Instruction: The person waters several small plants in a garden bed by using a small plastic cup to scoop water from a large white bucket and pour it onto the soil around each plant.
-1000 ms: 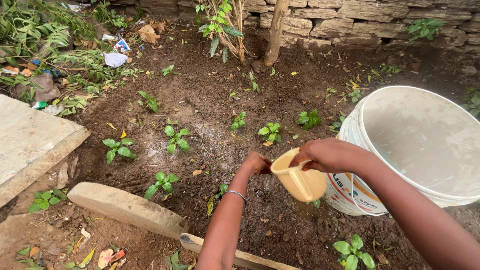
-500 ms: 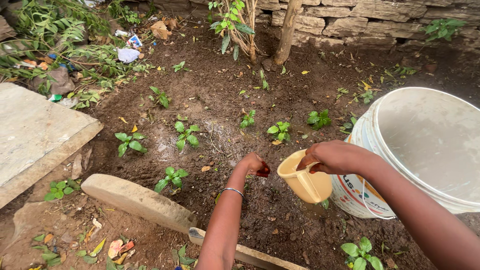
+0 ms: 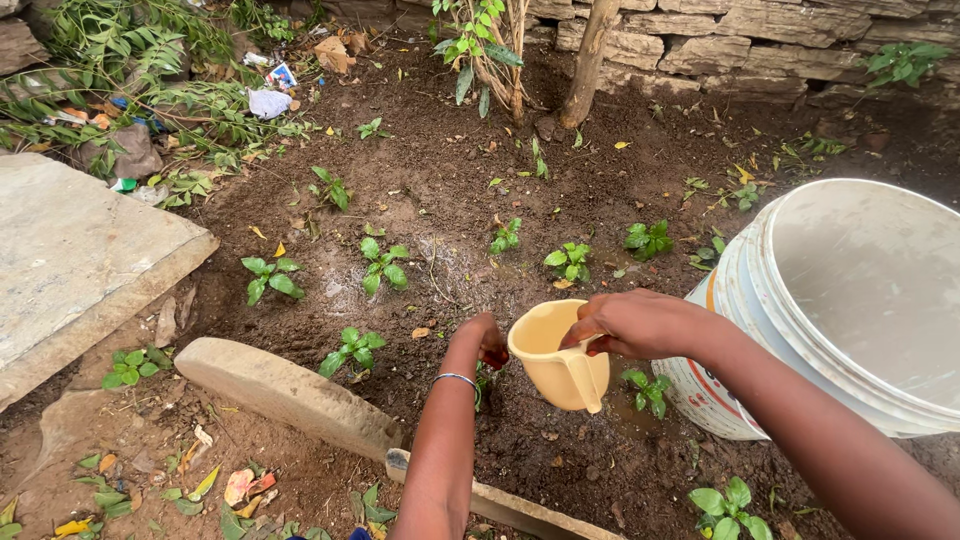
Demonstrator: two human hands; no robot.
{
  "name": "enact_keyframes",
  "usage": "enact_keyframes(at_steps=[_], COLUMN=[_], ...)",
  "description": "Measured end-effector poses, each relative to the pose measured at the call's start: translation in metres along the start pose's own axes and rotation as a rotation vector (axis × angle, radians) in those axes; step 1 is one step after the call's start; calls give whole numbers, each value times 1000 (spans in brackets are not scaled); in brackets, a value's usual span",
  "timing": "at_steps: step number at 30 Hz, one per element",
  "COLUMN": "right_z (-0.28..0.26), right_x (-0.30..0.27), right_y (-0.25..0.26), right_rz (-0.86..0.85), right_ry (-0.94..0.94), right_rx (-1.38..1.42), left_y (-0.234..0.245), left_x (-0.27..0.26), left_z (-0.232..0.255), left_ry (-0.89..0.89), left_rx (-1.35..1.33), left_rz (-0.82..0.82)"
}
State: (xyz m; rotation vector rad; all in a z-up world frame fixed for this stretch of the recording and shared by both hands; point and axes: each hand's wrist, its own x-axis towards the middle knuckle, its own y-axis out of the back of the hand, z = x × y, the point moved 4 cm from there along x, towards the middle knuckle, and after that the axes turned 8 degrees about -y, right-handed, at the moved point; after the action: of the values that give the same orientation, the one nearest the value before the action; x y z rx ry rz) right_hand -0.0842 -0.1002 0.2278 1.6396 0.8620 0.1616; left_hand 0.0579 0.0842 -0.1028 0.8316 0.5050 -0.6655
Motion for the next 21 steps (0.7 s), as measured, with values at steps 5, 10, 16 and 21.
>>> enact_keyframes(at_steps=[5, 10, 16, 21], right_z=[16, 14, -10, -15], right_x=[-8, -6, 2, 0], right_y=[-6, -10, -5, 2], right_rz=[-72, -63, -40, 25], right_ry=[-86, -101, -58, 10], right_rx=[-64, -99, -104, -73], left_y=[-5, -2, 3, 3], left_x=[8, 14, 16, 9], left_z=[-2, -9, -14, -5], left_ry=[10, 22, 70, 75], left_rx=[194, 358, 378, 357], left_rz=[10, 62, 87, 64])
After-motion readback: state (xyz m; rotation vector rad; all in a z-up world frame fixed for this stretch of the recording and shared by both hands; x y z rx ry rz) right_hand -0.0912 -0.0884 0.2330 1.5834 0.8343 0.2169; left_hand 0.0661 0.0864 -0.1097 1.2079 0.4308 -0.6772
